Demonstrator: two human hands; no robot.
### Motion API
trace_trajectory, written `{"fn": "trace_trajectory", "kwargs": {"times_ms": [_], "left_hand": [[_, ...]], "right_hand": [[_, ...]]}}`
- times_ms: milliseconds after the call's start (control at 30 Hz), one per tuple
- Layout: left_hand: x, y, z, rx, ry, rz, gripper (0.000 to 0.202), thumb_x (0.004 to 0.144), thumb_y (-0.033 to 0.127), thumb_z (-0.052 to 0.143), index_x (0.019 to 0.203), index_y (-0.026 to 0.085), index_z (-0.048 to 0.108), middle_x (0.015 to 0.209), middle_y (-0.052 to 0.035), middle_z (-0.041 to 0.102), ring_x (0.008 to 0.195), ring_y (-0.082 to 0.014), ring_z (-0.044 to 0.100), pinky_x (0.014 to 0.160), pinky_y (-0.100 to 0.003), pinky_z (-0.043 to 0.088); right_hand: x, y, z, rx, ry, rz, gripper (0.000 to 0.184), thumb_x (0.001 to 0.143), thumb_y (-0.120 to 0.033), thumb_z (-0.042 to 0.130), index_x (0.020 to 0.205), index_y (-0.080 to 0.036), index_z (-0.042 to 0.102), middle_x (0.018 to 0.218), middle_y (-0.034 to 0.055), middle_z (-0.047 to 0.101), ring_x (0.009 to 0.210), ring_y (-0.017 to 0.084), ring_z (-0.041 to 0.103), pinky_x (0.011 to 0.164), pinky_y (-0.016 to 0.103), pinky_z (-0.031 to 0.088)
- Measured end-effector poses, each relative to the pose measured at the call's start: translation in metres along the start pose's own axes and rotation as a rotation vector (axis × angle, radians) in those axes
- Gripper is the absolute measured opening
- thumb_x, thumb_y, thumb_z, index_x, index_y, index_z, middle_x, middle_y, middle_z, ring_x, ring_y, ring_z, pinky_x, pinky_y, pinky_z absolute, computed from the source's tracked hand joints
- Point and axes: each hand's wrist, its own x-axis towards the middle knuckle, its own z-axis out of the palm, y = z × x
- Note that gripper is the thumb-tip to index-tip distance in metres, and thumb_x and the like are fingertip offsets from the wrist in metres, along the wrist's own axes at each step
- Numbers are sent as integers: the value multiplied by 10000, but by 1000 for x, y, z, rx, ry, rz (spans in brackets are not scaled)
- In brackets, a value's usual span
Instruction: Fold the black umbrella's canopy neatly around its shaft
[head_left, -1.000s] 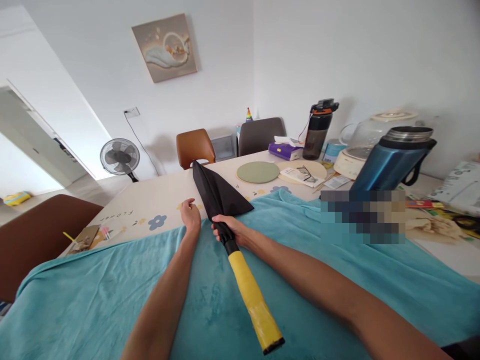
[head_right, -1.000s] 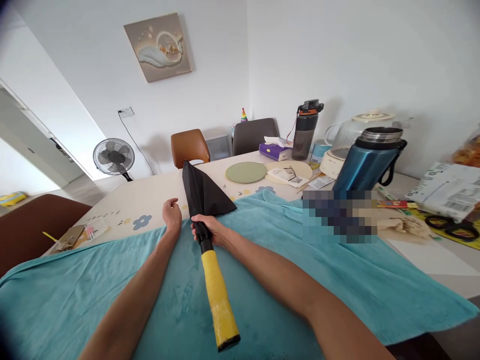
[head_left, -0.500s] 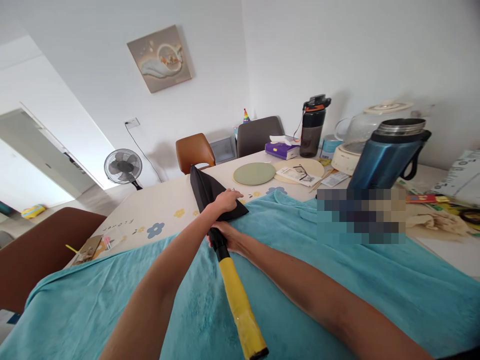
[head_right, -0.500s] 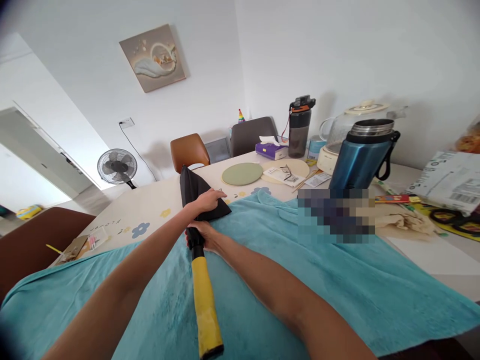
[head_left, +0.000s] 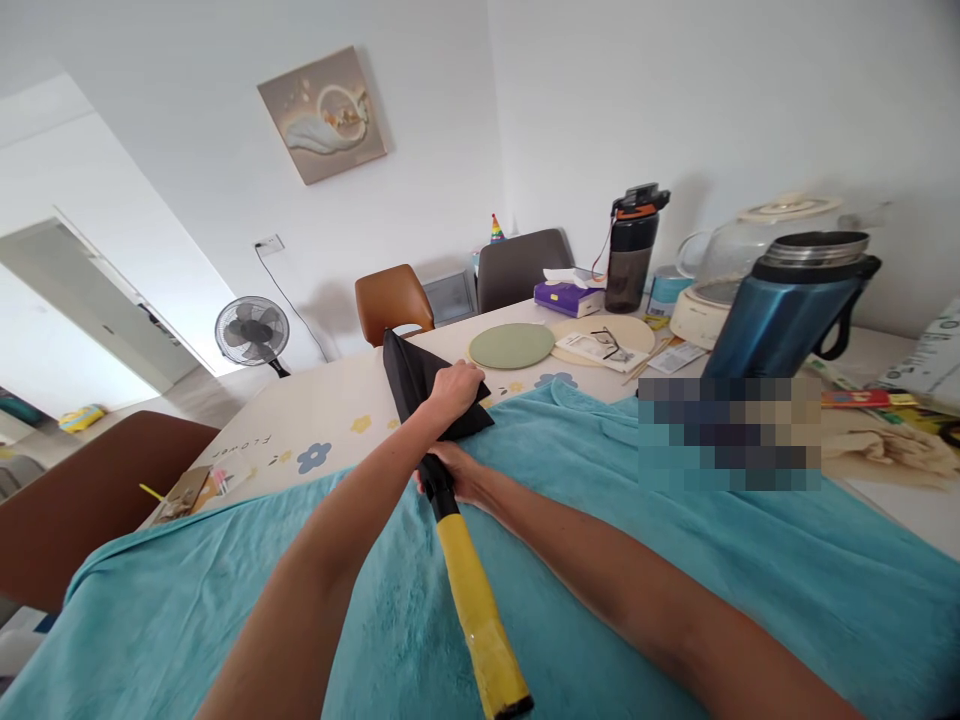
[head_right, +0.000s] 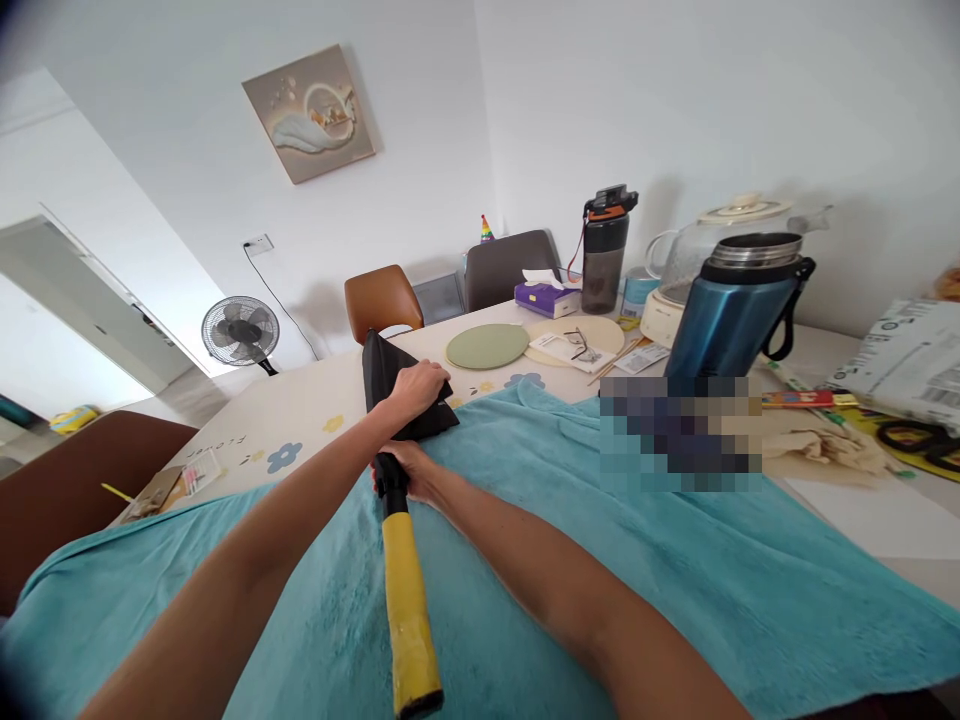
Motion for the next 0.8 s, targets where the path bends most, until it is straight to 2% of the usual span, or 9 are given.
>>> {"fn": "trace_trajectory", "kwargs": {"times_ms": [167,233,300,367,433,533,600,700,800], "left_hand": [[-16,-31,-24,-170,293,-147,297,885,171,332,1005,223,598,1054,-69,606,1062,-208,496,820,-326,425],[-28,-48,-28,-335,435,-235,275,874,152,329,984,220,572,1016,-53,607,985,-187,535,804,-320,439],[-45,-67,-26,-572,552,-325,266,856,132,311,946,207,550,931,-39,601,814,-149,569,710,-288,470],[-67,-84,-20,-824,629,-418,256,825,120,301,911,194,532,859,-26,571,633,-111,540,550,-244,468],[-94,-97,-9,-1003,686,-521,236,777,116,325,880,181,527,840,-21,541,561,-94,509,449,-218,440],[-132,-111,14,-1156,728,-660,256,679,96,360,847,170,539,884,-30,539,619,-105,531,434,-216,452],[-150,-117,29,-1242,739,-730,284,620,89,375,835,171,542,911,-33,557,653,-114,535,438,-214,456],[-163,-121,45,-1318,731,-788,302,579,98,397,825,177,553,929,-33,579,688,-119,530,455,-205,459],[-167,-122,54,-1307,756,-802,328,566,99,391,836,190,553,966,-36,588,760,-143,537,480,-214,471]], "right_hand": [[1,0,-2,43,17,42,89,786,-195,537,743,-118,523,596,3,569,445,99,524,393,228,463],[0,-1,-2,60,11,55,97,789,-201,542,745,-116,525,606,4,570,447,95,526,395,224,462],[-1,-2,-2,76,9,73,112,796,-213,543,747,-114,525,615,5,572,446,91,527,394,221,461],[-1,-3,-1,90,16,90,149,802,-247,559,751,-111,525,615,5,570,443,89,528,389,217,460],[-2,-4,-1,107,21,99,206,810,-301,573,757,-108,525,608,5,565,439,90,527,373,212,455],[-2,-7,0,130,8,106,286,828,-391,560,769,-114,519,597,4,558,431,95,526,351,212,450],[-3,-7,0,123,5,112,282,836,-389,555,763,-120,507,584,-1,549,419,94,520,345,210,450],[-3,-7,1,103,0,109,219,838,-314,561,756,-121,498,583,-2,546,418,87,515,346,200,452],[-4,-7,0,105,-7,97,204,838,-302,553,755,-123,499,592,6,553,429,87,517,348,198,456]]}}
